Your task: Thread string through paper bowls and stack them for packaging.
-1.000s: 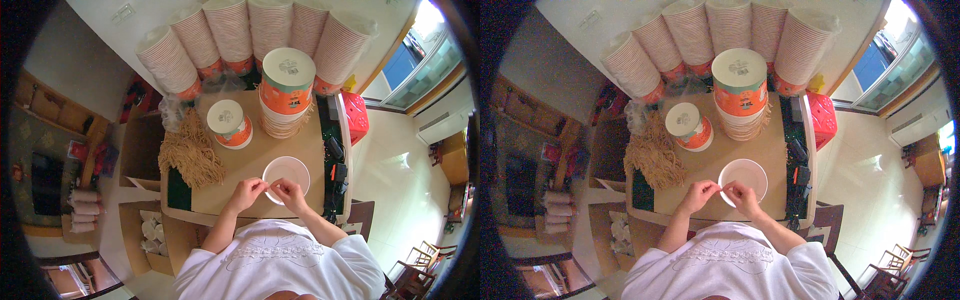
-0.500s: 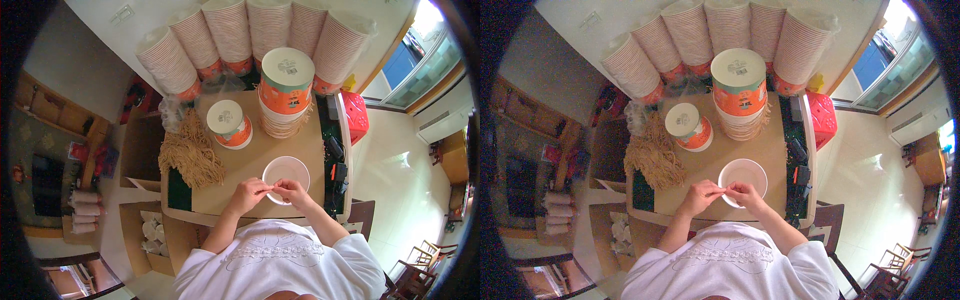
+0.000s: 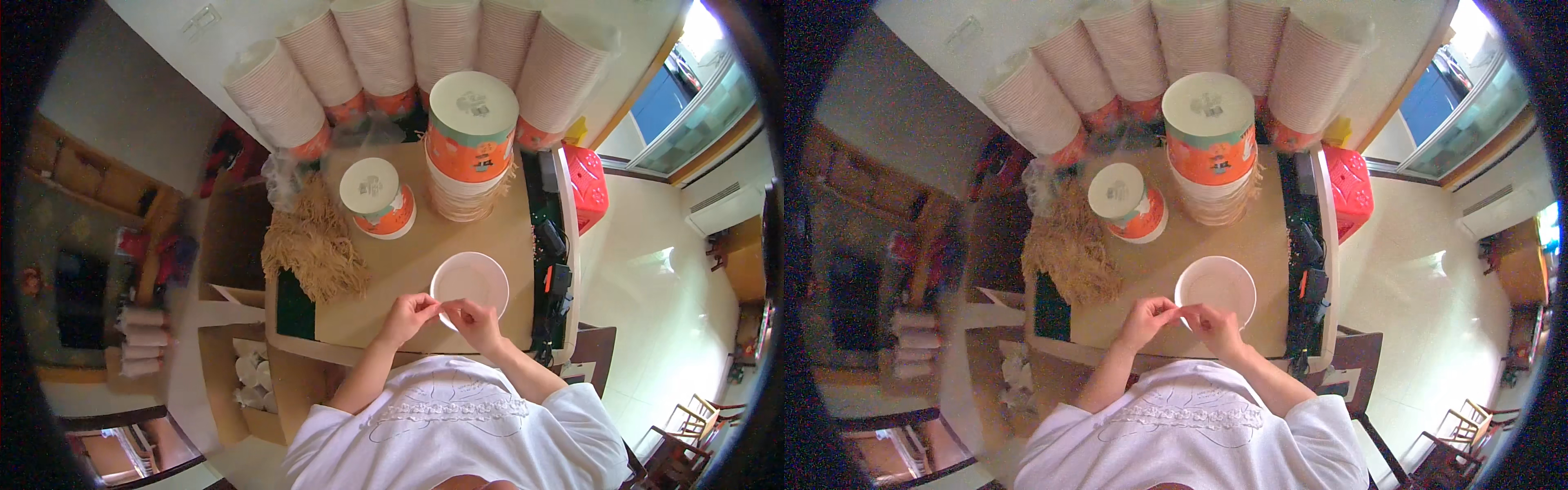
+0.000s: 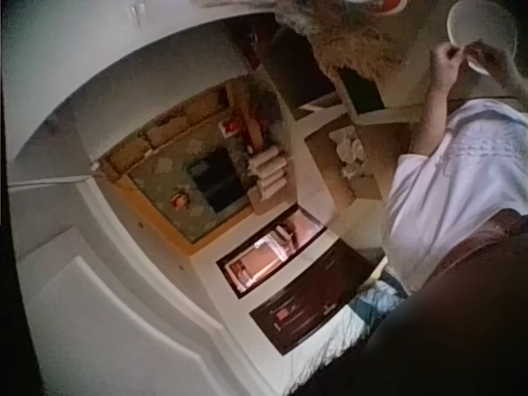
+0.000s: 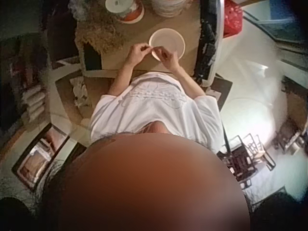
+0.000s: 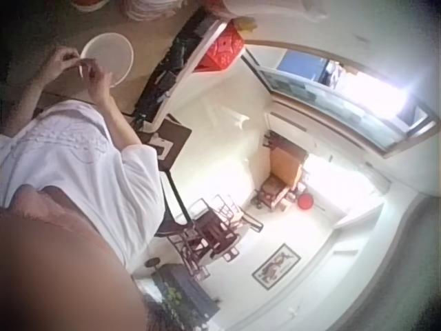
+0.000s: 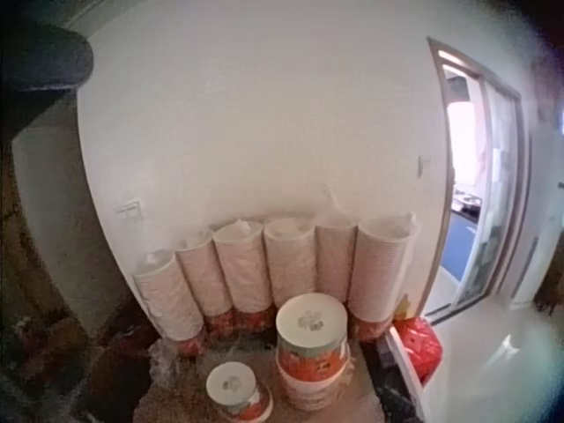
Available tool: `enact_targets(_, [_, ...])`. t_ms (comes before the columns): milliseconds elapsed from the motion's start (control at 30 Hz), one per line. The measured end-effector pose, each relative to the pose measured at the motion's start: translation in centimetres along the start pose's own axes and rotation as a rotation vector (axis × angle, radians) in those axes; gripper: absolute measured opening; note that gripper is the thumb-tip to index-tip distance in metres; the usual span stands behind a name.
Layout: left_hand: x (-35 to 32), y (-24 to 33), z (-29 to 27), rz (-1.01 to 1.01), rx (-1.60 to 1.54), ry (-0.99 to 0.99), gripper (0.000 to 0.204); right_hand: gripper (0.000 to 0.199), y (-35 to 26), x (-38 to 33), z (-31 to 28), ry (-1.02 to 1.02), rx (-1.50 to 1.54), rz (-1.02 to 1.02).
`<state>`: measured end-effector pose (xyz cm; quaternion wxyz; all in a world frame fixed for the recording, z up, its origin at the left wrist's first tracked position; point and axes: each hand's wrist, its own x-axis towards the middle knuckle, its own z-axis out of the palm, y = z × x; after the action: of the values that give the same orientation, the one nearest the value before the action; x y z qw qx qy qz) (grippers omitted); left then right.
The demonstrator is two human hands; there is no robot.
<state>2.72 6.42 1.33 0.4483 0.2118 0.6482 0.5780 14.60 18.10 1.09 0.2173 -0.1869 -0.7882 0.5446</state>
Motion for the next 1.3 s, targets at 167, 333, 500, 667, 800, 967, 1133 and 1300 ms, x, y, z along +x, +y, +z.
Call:
enact_targets(167, [-0.9, -1.5, -0.1, -0.2, -0.122, -0.075, 0.008, 0.008, 0.9, -1.1, -0.3, -0.036, -0.063, -0.113])
enact_targets(333, [-1.0, -2.8, 0.9, -0.262, -0.169, -0.048, 0.012, 0.01, 1.9, -2.0, -0.4, -0.112, -0.063, 0.026])
enact_targets(500, [-0.9, -3.8, 2.1, -0.17, -0.149, 0.005, 0.013, 0.005, 2.7, -2.5, 0.0, -0.042, -0.053, 0.003])
enact_targets(667, [-0.6, -4.0, 2.6, -0.131, -0.092, -0.001, 0.014, 0.006, 2.8, -2.5, -0.3, -0.079, -0.029, 0.098])
enact_targets(800, [0.5, -4.5, 1.8, 0.002, 0.172, 0.199, 0.011, 0.007, 0.9, -2.5, -0.7, -0.083, 0.081, 0.012])
enact_targets(967, [3.0, -7.8, -0.4, 0.24, 0.395, 0.521, 0.021, 0.008, -1.6, -3.7, 0.1, -0.322, 0.202, -0.162])
enact_targets(1133, [3.2, -6.6, -0.9, -0.006, 0.418, 0.353, 0.035, 0.01, -2.1, -4.1, 0.8, -0.45, 0.236, -0.225])
enact_targets(1300, [3.5, -4.9, 0.1, 0.067, 0.537, 0.34, 0.036, 0.009, -2.0, -4.4, 0.8, -0.522, 0.184, -0.142])
